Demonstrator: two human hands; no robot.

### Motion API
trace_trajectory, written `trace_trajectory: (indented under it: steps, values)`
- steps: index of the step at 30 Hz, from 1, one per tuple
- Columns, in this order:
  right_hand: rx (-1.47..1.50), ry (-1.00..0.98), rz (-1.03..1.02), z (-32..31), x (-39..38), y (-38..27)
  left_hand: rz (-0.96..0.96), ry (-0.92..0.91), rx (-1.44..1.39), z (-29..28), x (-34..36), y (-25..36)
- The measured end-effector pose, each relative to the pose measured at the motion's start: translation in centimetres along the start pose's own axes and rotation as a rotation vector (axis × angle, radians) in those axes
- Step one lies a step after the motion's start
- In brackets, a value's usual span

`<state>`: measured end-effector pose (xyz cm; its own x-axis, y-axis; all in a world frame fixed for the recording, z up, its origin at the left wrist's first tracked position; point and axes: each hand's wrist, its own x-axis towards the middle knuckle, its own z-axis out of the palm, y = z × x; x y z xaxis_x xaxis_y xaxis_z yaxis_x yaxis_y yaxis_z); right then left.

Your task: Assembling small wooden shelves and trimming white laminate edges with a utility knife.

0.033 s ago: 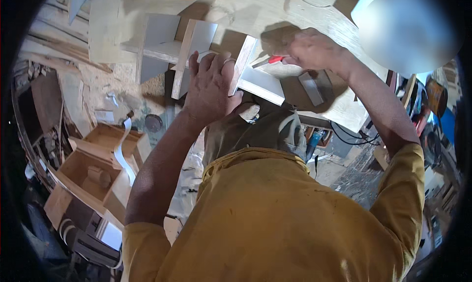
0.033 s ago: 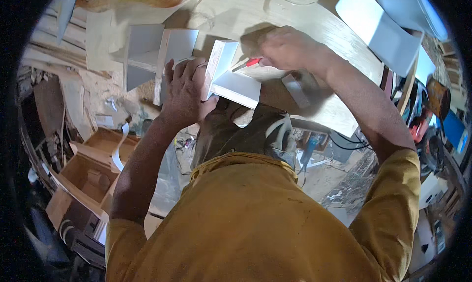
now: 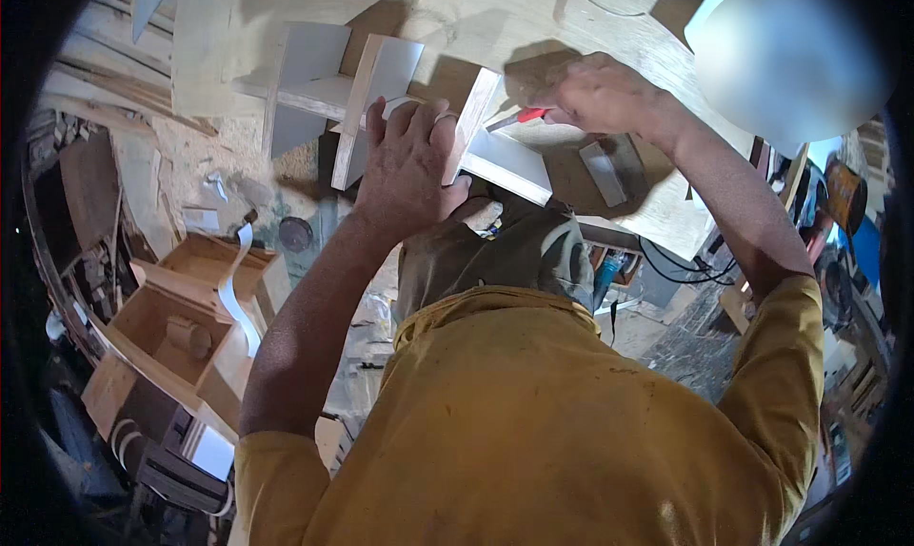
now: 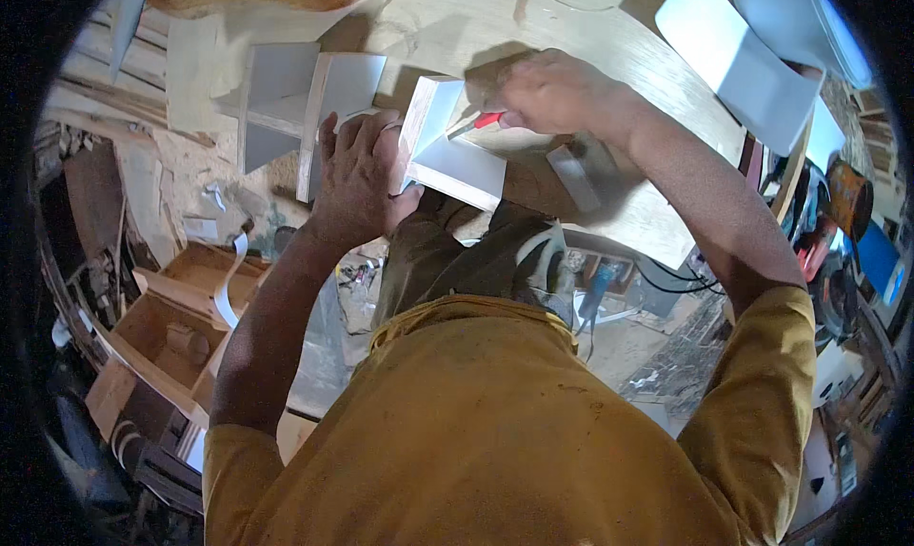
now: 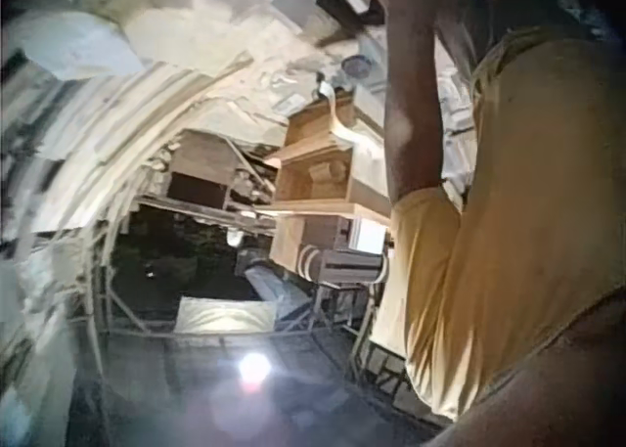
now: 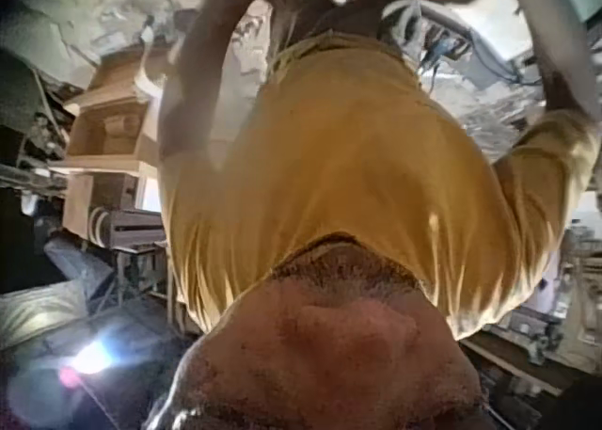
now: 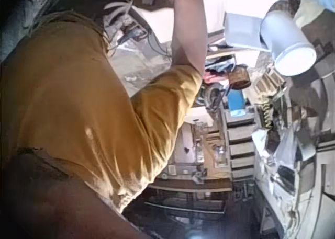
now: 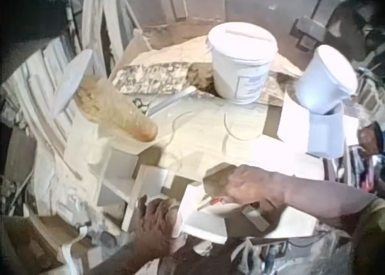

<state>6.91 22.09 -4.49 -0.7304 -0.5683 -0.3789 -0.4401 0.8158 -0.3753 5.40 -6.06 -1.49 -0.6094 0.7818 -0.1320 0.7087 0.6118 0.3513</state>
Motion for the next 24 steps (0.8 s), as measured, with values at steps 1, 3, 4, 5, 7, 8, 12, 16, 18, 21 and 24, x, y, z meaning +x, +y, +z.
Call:
trace_trajectory:
  steps: [1, 3, 4, 5, 7, 8, 12, 16, 18, 21, 24]
  values:
    - [0.001, -0.007, -0.021, -0.2, 0.6, -0.1, 0.035, 0.046, 0.001, 0.1, -0.1, -0.2]
    - [0.006, -0.11, -0.006, -1.2, 1.8, -0.6, 0.011, 0.033, 0.001, 0.2, -0.4, -0.4]
    - [0.004, -0.117, -0.016, -0.8, 1.8, -0.2, 0.008, 0.022, 0.002, 0.2, -0.4, -0.3]
    - [0.006, -0.043, -0.047, -0.1, 1.6, 0.4, -0.002, 0.023, -0.002, 0.2, -0.4, -0.3]
    - [0.008, 0.028, -0.081, 0.2, 1.9, 1.0, 0.0, 0.0, 0.021, 0.3, -0.3, -0.4]
    - [-0.018, -0.005, -0.088, 0.1, 2.3, 1.1, -0.004, 0.001, 0.018, 0.3, -0.3, -0.4]
    - [-0.016, -0.086, -0.053, -1.1, 3.3, 0.7, -0.018, -0.038, 0.027, 0.2, -0.4, -0.3]
    - [-0.047, -0.093, -0.116, -2.2, 3.4, 0.1, -0.036, -0.057, 0.017, 0.2, 0.0, 0.0]
    - [-0.06, -0.122, -0.054, -2.6, 3.4, -0.3, -0.04, -0.061, 0.008, 0.1, -0.1, 0.0]
    - [-0.143, -0.255, -0.024, -3.7, 3.9, -1.0, -0.05, -0.069, 0.007, 0.1, -0.1, 0.0]
    - [-0.138, -0.257, 0.047, -3.8, 4.4, -1.4, -0.067, -0.083, 0.008, -0.1, -0.4, 0.1]
